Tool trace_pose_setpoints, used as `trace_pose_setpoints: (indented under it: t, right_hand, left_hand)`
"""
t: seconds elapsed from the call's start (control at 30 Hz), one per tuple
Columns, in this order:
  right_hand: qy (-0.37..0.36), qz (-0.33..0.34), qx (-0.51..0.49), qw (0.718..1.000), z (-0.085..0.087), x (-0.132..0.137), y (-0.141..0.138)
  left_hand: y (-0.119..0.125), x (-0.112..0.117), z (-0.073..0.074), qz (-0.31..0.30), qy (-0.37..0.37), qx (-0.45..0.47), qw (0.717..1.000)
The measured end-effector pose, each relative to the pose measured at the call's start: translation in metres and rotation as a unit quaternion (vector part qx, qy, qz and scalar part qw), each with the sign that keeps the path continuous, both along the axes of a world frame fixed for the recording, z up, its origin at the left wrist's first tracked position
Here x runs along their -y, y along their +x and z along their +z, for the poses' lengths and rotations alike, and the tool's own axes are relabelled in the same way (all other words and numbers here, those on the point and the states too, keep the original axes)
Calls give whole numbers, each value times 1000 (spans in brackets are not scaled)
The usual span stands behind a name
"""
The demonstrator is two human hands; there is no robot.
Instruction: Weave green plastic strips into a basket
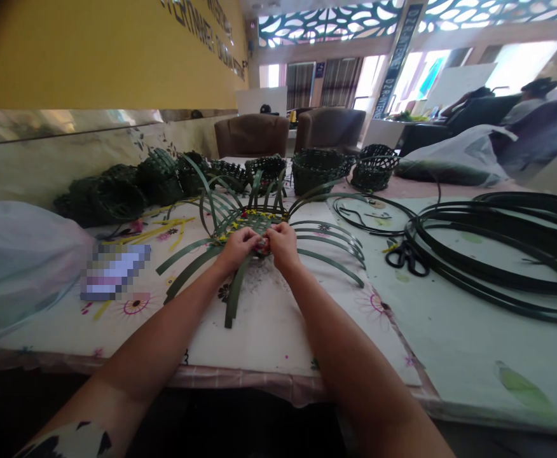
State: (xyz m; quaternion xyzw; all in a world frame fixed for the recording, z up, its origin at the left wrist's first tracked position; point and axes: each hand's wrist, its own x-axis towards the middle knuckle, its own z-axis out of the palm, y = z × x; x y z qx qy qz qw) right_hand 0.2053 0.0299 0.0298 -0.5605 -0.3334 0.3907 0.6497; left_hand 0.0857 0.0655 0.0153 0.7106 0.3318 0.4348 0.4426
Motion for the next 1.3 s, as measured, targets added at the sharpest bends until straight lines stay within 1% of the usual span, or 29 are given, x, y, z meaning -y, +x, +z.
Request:
trace_pose_setpoints:
  t: [0.1, 0.17, 0.23, 0.3, 0.37, 0.43, 0.57, 0.63, 0.73, 0.8, 0.87, 0.97, 1.03, 1.1, 1.2, 1.3]
  right_hand:
    - [27, 38, -52, 998, 2, 1, 2]
    - [39, 91, -85, 991, 3, 2, 6]
    - [42, 141, -88, 985, 4, 3, 9]
    - [47, 160, -81, 983, 4, 5, 11]
    - [56, 145, -77, 985, 4, 5, 10]
    - [64, 113, -70, 989, 4, 5, 9]
    - [93, 0, -59, 994, 4, 3, 6]
    - [104, -42, -71, 991, 5, 3, 5]
    - [108, -48, -58, 991, 5, 2, 2]
    - [93, -40, -10, 995, 4, 2, 2]
    - [86, -63, 77, 991, 4, 2, 4]
    - [112, -107, 220, 963, 4, 1, 9]
    - [132, -101, 269, 949, 4, 1, 12]
    - [141, -80, 290, 943, 2, 0, 13]
    - [141, -26, 291, 946, -2, -1, 12]
    - [145, 12, 267, 953, -5, -1, 9]
  left_hand:
    - [0, -2, -2, 7, -24, 9, 1000]
    - [0, -5, -4, 3, -36, 10, 999]
    - [-1, -7, -5, 11, -44, 11, 999]
    - [-2, -8, -6, 29, -47, 5, 998]
    - [-2, -8, -6, 43, -44, -4, 998]
    - [-2, -8, -6, 47, -49, -10, 998]
    - [1, -7, -3, 38, -94, 11, 995]
    - [3, -6, 0, 31, -122, 35, 991]
    - [4, -4, 3, 40, -171, 77, 982]
    - [5, -3, 4, 56, -194, 106, 974]
    - [5, -3, 4, 68, -196, 124, 970]
    - [2, -2, 3, 48, -157, 127, 978]
    - [-1, -2, 2, 18, -120, 121, 985]
    - [-4, -1, 2, -18, -91, 106, 990]
    - [-6, 0, 2, -65, -59, 76, 993]
    - [-7, -1, 2, -83, -58, 75, 992]
